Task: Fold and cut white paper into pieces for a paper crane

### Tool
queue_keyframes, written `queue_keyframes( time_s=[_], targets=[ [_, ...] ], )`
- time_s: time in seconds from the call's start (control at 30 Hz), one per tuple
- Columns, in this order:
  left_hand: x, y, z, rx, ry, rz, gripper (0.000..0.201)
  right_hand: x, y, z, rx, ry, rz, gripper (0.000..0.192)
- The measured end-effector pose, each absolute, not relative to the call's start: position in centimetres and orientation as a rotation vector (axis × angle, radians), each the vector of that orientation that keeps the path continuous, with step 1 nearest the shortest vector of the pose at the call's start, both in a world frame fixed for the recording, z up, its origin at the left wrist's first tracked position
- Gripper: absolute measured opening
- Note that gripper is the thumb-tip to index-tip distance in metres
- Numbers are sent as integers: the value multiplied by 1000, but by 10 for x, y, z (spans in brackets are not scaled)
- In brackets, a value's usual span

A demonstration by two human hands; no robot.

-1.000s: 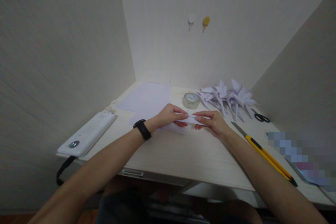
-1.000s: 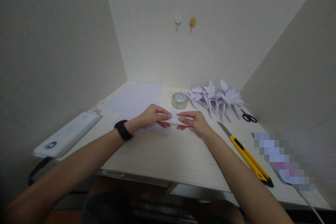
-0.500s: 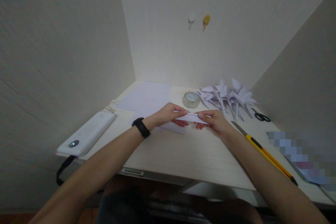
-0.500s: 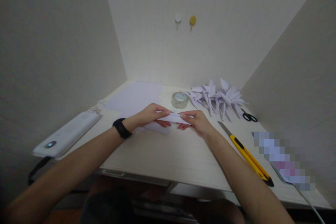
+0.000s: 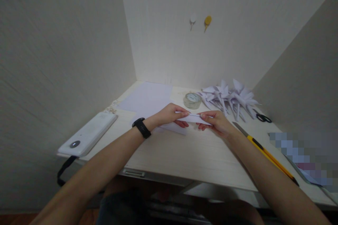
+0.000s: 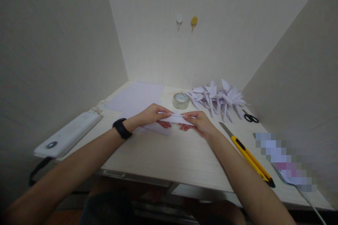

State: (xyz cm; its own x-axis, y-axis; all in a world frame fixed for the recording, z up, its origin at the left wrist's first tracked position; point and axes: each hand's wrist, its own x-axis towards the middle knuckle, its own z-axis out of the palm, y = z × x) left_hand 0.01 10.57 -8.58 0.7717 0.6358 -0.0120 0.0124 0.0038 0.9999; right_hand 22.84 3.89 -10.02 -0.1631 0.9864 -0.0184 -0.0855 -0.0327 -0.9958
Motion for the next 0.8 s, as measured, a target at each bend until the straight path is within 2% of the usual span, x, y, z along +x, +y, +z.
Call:
queue_keyframes(
  time_s=[0.43,0.8],
  targets=[
    [2,106,-86,1556,622,490,34,231,39,-101,-1104,-1233,1440,41],
    [4,107,-90,1381,558,648,48,225,39,-98,-1085,-1152,1374,40]
  ],
)
